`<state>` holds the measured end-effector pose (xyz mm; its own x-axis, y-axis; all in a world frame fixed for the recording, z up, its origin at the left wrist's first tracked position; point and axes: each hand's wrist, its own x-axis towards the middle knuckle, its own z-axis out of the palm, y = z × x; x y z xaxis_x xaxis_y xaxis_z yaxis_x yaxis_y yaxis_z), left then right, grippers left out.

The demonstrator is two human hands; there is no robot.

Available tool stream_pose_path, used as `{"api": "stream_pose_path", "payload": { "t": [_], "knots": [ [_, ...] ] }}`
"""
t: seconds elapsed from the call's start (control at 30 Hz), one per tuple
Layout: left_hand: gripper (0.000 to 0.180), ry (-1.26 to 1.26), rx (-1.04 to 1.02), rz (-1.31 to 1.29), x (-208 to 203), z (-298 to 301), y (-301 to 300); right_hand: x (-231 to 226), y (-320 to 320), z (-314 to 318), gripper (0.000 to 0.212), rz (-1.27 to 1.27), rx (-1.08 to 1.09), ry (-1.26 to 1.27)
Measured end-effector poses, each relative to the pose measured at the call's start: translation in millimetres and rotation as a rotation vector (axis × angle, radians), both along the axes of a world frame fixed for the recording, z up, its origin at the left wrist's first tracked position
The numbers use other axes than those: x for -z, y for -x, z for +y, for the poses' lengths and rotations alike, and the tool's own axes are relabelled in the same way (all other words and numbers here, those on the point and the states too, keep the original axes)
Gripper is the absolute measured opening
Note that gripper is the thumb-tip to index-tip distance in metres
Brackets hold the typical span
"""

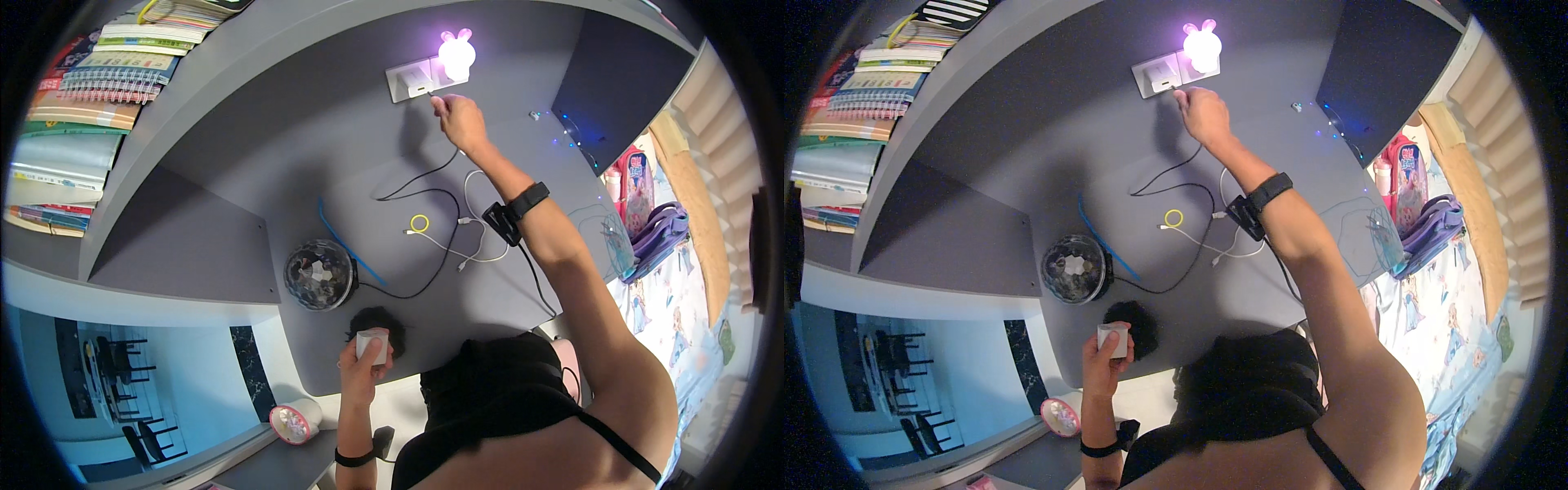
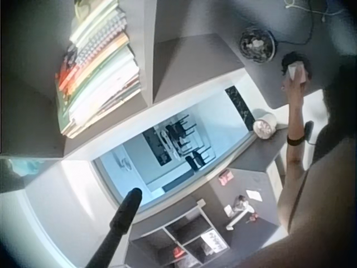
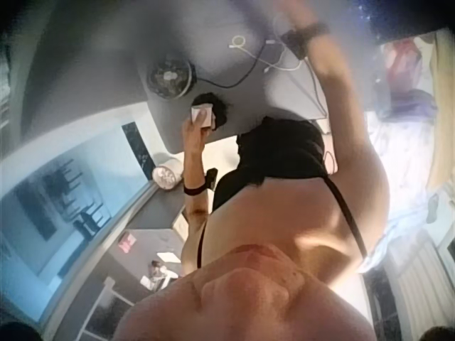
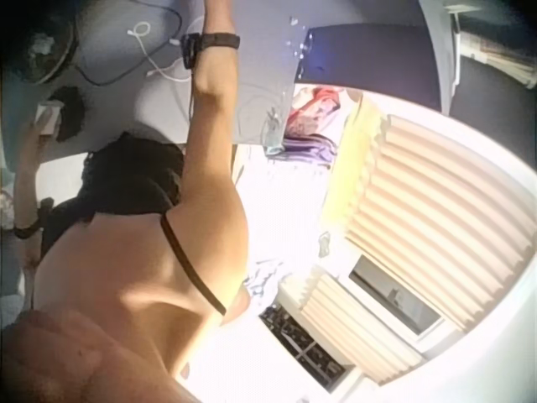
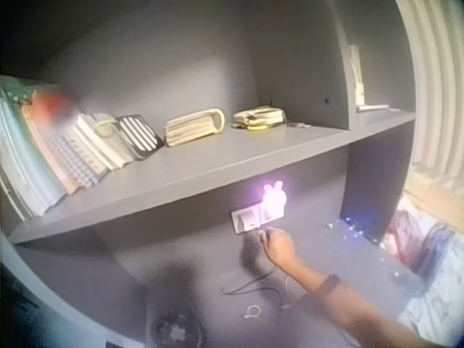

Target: The person organizes various items on a desk, connects a disco light to a power adapter, and puts a book and a pencil container into a backpack on a bed.

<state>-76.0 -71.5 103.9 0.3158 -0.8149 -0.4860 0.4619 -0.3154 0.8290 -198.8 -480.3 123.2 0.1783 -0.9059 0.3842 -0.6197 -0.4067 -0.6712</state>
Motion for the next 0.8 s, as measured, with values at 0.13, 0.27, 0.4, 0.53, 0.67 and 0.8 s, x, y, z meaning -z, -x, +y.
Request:
{"api": "stream_pose_path", "payload": {
  "t": [0.13, 0.27, 0.4, 0.53, 0.67, 0.8],
  "knots": [
    [0.032, 0.001, 0.007, -0.039, 0, 0, 2, 5, -4, -11, 0.035, -0.652, -0.276, -0.531],
    [0.032, -0.009, -0.002, -0.051, -1, -2, 3, 4, -15, -12, 0.033, -0.964, -0.339, -0.679],
    [0.032, -0.014, -0.009, -0.053, 2, -2, 3, 7, -25, -10, 0.032, -1.017, -0.273, -0.657],
    [0.03, -0.012, -0.006, -0.02, 1, -2, 3, 1, -37, -4, 0.034, -1.025, -0.174, -0.61],
    [0.031, -0.036, 0.0, -0.04, 0, -3, 4, -4, -42, -5, 0.035, -0.999, -0.107, -0.578],
    [0.029, -0.06, -0.017, -0.053, -6, -10, 7, -7, -46, -8, 0.031, -0.995, -0.069, -0.596]
  ]
}}
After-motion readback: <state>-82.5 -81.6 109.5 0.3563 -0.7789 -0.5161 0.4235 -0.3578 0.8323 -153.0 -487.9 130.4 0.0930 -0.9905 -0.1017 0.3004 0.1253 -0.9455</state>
